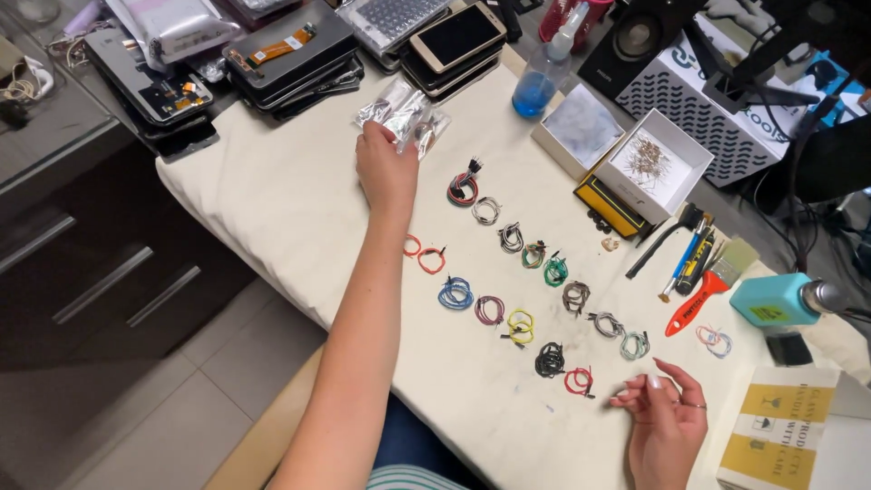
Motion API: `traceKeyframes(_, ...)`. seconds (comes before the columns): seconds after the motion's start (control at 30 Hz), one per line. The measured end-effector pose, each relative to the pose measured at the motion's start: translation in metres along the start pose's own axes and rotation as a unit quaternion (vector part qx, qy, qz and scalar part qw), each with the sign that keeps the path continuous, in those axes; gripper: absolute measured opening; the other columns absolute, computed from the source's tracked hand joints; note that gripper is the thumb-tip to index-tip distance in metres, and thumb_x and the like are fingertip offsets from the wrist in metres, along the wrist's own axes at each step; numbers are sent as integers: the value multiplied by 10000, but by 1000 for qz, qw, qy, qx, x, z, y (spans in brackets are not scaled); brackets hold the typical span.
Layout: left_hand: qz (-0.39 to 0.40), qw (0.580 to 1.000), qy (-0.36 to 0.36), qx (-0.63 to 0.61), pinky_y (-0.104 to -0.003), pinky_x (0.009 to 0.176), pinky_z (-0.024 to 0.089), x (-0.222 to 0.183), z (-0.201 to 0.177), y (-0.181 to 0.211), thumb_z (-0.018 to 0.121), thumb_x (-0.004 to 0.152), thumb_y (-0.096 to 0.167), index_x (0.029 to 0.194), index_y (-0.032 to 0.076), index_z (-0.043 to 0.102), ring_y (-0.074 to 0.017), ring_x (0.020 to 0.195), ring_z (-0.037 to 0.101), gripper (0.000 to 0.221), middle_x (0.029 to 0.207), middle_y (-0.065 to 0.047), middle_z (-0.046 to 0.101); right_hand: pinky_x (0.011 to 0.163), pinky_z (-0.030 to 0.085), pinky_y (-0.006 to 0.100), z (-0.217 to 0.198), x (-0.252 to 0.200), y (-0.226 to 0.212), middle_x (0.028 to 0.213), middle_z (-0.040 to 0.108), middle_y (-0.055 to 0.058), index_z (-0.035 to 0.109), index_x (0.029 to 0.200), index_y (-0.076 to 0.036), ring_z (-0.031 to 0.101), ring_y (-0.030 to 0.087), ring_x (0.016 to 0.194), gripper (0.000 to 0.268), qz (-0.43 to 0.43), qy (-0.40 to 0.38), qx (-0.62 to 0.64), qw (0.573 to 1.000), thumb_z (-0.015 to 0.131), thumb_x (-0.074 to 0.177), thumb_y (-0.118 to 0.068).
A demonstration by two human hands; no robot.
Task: The person picks up several circular wire loops from a desk by hand and places them into a small plastic bag.
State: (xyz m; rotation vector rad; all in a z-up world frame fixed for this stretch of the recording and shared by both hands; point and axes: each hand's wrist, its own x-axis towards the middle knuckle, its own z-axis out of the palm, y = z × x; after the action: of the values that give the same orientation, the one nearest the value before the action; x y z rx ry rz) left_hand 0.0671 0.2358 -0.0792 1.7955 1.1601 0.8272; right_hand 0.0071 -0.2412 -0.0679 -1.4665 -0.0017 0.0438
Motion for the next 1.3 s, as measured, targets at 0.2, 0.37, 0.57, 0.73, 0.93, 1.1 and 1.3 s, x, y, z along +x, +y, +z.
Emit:
traceKeyframes(0.2,166,977,41,-123,-377,706,428,-13,-3,25,690,893,123,831,139,449,-207,707,472,250,780,5,504,616,612,328,-3,3,-2,844,647,214,544,1305,-19,620,191,590,206,5,19,8,1000,510,1113,-83)
traceKeyframes(0.37,327,925,-12,-193,-349,580,354,-70,7,58,666,955,130,714,134,376,-168,558,367,377,622,9,395,640,581,386,16,-7,-37,871,645,303,462,1404,28,655,364,665,416,-30,39,-49,998,339,1217,-323)
traceKeyframes(0.57,489,837,-163,-185,-350,600,335,-124,10,76,623,989,116,690,106,373,-209,553,367,390,613,-24,389,1202,453,497,27,-20,-68,1128,632,358,392,1420,0,598,453,1343,347,-160,21,-156,974,292,1186,-235)
traceKeyframes(0.73,514,817,-211,-154,-367,629,391,-142,16,73,633,982,126,689,105,393,-245,525,383,379,605,-30,412,1308,338,460,19,-24,-83,1224,639,325,406,1390,-20,517,372,1476,276,-252,17,-221,942,284,1180,-152)
traceKeyframes(0.93,510,803,-272,-145,-367,582,378,-148,18,69,643,993,139,686,111,430,-228,528,427,374,598,-23,447,1297,371,468,-4,-16,-107,1434,555,313,500,1381,104,586,402,1351,306,-311,93,-249,913,365,1145,-35)
traceKeyframes(1.1,513,796,-267,-181,-357,687,435,-156,17,72,668,982,69,679,90,481,-218,567,460,357,596,-18,472,1202,505,532,-39,-10,-128,1307,610,386,578,1252,182,667,479,1224,310,-397,212,-250,857,455,1182,-94)
traceKeyframes(1.3,513,796,-285,-149,-372,877,500,-158,18,67,699,1001,83,662,68,538,-224,703,583,375,615,-30,544,981,618,354,-91,-7,-139,1097,726,201,653,1165,54,747,257,1045,182,-311,299,-237,871,562,1138,-101)
